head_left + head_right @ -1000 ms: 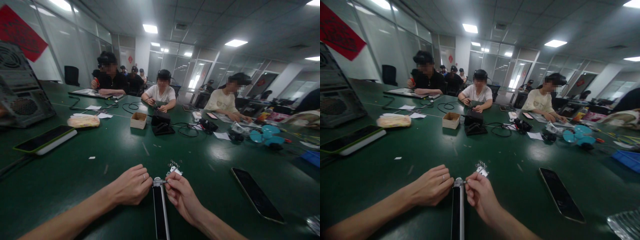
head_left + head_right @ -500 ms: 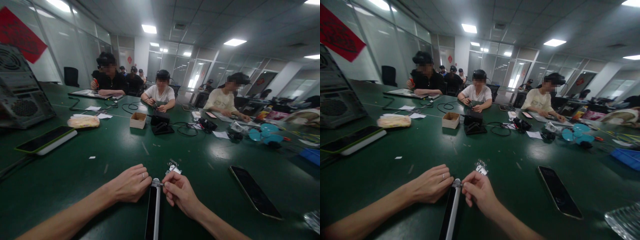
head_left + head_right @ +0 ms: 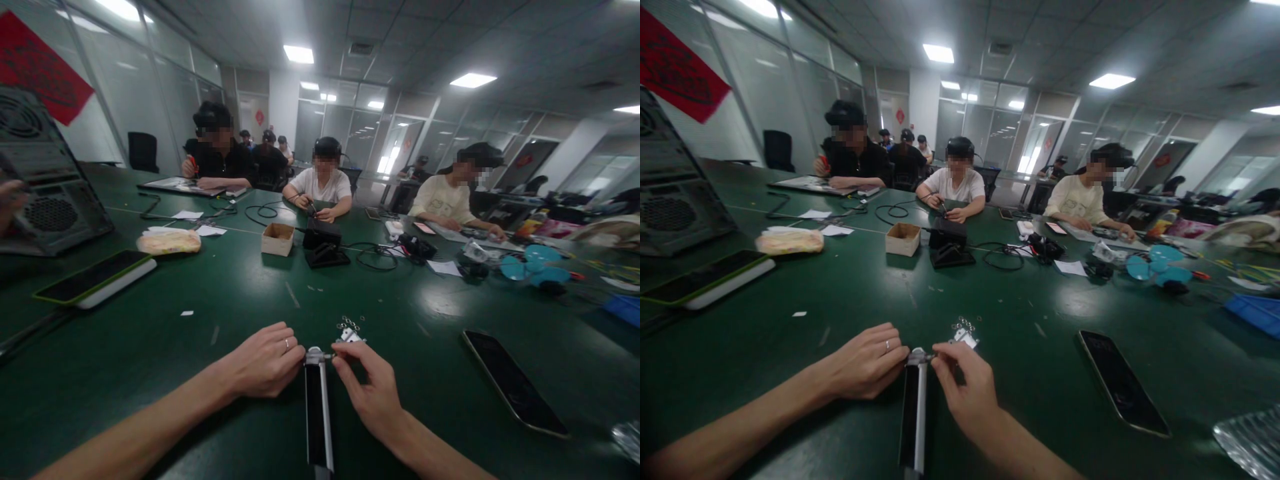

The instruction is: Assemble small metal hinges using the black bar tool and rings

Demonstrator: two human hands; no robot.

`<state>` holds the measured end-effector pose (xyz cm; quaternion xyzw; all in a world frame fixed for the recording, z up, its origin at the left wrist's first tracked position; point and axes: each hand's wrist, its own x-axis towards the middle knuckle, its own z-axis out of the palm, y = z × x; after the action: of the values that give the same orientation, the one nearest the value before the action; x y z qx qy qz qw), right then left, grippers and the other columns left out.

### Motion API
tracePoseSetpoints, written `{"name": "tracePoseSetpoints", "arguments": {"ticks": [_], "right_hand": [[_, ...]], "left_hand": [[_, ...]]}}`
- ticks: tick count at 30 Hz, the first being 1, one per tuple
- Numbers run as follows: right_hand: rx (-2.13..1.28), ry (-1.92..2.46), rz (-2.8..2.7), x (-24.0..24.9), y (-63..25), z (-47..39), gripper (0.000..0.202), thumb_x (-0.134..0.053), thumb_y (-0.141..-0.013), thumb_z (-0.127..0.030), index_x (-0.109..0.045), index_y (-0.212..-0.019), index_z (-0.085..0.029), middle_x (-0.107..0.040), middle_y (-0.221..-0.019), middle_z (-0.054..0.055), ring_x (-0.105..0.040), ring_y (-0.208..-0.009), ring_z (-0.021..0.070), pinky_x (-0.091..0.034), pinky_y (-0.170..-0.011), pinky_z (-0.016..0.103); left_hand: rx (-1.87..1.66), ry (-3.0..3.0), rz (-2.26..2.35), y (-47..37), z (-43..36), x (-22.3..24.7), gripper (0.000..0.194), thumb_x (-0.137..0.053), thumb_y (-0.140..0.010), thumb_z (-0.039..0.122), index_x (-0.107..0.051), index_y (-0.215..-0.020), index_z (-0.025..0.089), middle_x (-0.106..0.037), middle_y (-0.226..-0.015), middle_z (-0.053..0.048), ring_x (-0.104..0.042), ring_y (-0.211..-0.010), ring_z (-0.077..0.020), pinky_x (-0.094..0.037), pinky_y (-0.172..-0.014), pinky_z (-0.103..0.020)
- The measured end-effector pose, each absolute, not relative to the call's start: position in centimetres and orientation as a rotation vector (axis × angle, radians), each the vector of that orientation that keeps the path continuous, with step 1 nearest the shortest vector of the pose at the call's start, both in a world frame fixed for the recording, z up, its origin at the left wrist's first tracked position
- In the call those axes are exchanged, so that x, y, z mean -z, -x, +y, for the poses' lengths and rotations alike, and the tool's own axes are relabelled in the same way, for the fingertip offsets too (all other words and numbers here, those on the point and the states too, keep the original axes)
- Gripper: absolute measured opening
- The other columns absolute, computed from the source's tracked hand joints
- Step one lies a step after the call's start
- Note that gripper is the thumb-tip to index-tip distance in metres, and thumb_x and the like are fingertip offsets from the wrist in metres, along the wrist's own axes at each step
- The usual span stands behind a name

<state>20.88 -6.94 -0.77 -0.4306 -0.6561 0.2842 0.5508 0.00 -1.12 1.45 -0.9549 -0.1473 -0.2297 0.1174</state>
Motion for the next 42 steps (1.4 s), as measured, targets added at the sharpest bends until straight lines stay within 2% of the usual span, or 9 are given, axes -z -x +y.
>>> {"name": "tracePoseSetpoints", "arguments": {"ticks": [10,15,18,26,34,42], "right_hand": [[-0.713,1.010,-1.498,0.3,-20.7,-7.0,0.011,-0.065,-0.081,-0.023,-0.074,-0.087,-0.024,-0.069,-0.082,0.006,-0.061,-0.076,0.0190,-0.047,-0.072,0.032],[-1.279,0.948,-1.196,-0.1,-20.7,-6.5,0.016,-0.074,-0.073,-0.034,-0.073,-0.078,-0.018,-0.062,-0.067,0.002,-0.051,-0.054,0.0105,-0.041,-0.051,0.024],[-1.583,0.882,-0.952,-0.3,-20.6,-6.2,0.022,-0.081,-0.065,-0.033,-0.072,-0.073,-0.014,-0.059,-0.062,0.000,-0.047,-0.050,0.0069,-0.036,-0.048,0.020],[-1.805,0.782,-0.716,-0.5,-20.0,-6.5,0.022,-0.085,-0.059,-0.025,-0.070,-0.069,-0.012,-0.056,-0.056,-0.001,-0.044,-0.047,0.0044,-0.033,-0.045,0.018],[-1.579,0.845,-1.112,-0.4,-20.6,-6.7,0.022,-0.079,-0.068,-0.033,-0.071,-0.072,-0.014,-0.058,-0.058,-0.001,-0.046,-0.046,0.0068,-0.035,-0.044,0.020],[-1.459,0.886,-1.368,-0.9,-21.4,-6.6,0.017,-0.074,-0.072,-0.033,-0.072,-0.074,-0.016,-0.057,-0.066,0.001,-0.048,-0.055,0.0087,-0.039,-0.049,0.021]], "left_hand": [[0.744,2.772,-0.422,-0.1,-1.3,-1.6,0.029,-0.033,-0.094,0.012,-0.055,-0.074,0.014,-0.052,-0.059,-0.002,-0.042,-0.053,-0.0154,-0.033,-0.053,-0.030],[0.753,2.759,-0.411,-0.2,-1.3,-1.7,0.028,-0.034,-0.094,0.012,-0.054,-0.074,0.014,-0.052,-0.058,-0.002,-0.042,-0.053,-0.0146,-0.032,-0.053,-0.029],[0.745,2.765,-0.400,-0.2,-1.2,-1.6,0.028,-0.034,-0.093,0.011,-0.054,-0.074,0.014,-0.052,-0.058,-0.002,-0.042,-0.053,-0.0146,-0.032,-0.053,-0.029],[0.738,2.758,-0.377,-0.2,-1.3,-1.5,0.029,-0.032,-0.093,0.011,-0.053,-0.073,0.015,-0.050,-0.057,-0.002,-0.040,-0.052,-0.0151,-0.033,-0.051,-0.031],[0.629,2.823,-0.364,0.0,-1.5,-1.3,0.025,-0.035,-0.091,0.011,-0.053,-0.074,0.015,-0.051,-0.060,-0.002,-0.040,-0.054,-0.0157,-0.034,-0.053,-0.032],[0.560,2.868,-0.337,0.3,-1.2,-1.0,0.018,-0.037,-0.090,0.009,-0.052,-0.081,0.015,-0.051,-0.064,-0.002,-0.042,-0.057,-0.0162,-0.034,-0.059,-0.031]]}}
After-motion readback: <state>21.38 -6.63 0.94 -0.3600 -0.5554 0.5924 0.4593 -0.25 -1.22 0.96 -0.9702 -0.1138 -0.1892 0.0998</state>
